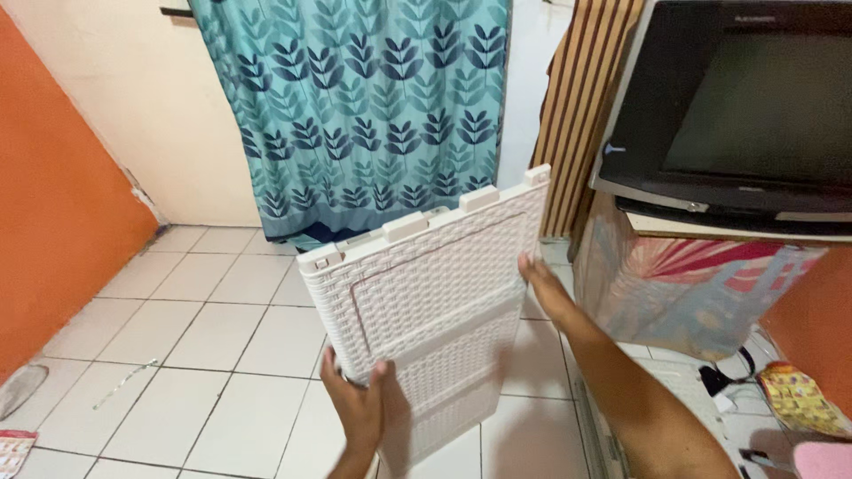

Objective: The person assembles a plastic storage cabinet on the floor, fitting side panels, drawer fronts, and a brown front panel into the frame, then attaching the top lid and pressing panels into place by hand.

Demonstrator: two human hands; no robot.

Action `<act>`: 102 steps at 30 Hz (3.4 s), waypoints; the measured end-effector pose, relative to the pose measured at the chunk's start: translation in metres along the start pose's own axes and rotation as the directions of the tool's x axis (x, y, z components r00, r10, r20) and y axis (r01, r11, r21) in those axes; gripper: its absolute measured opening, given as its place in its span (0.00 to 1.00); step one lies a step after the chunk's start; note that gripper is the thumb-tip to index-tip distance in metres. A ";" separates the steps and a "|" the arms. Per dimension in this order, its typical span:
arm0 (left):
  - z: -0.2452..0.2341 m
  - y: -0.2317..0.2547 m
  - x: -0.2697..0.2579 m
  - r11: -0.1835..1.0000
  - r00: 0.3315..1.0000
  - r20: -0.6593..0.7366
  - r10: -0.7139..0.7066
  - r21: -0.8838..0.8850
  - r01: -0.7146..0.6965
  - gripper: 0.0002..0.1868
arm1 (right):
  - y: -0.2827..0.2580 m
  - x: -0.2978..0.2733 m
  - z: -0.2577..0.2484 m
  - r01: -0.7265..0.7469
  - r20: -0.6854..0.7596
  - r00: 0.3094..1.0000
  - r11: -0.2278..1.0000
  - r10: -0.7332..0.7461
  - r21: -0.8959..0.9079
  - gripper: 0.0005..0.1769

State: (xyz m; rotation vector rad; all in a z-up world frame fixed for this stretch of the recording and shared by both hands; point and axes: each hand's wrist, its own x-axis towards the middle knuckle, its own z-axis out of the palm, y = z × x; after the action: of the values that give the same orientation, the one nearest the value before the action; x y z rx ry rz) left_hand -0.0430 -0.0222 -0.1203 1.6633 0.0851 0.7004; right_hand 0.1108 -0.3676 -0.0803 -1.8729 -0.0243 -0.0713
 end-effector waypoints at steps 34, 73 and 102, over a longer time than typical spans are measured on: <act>0.043 -0.052 0.084 0.939 0.985 -0.022 -0.170 0.300 0.168 0.41 | 0.037 -0.057 0.072 0.377 0.070 0.890 0.642 -0.450 -0.668 0.29; -0.064 -0.052 0.108 0.959 0.806 0.582 -0.111 0.275 -0.066 0.30 | -0.058 -0.087 0.195 0.758 0.510 0.640 0.367 -0.574 -0.538 0.19; 0.381 -0.078 -0.222 0.999 0.398 0.917 -0.034 0.034 0.007 0.23 | 0.366 -0.226 -0.185 -0.289 -0.635 0.744 0.755 -0.210 -0.589 0.27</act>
State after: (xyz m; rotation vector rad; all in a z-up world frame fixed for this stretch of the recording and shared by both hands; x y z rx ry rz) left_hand -0.0128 -0.4327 -0.2981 1.8573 -0.7055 -0.3574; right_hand -0.1023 -0.6494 -0.3877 -2.4504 0.6352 -0.8347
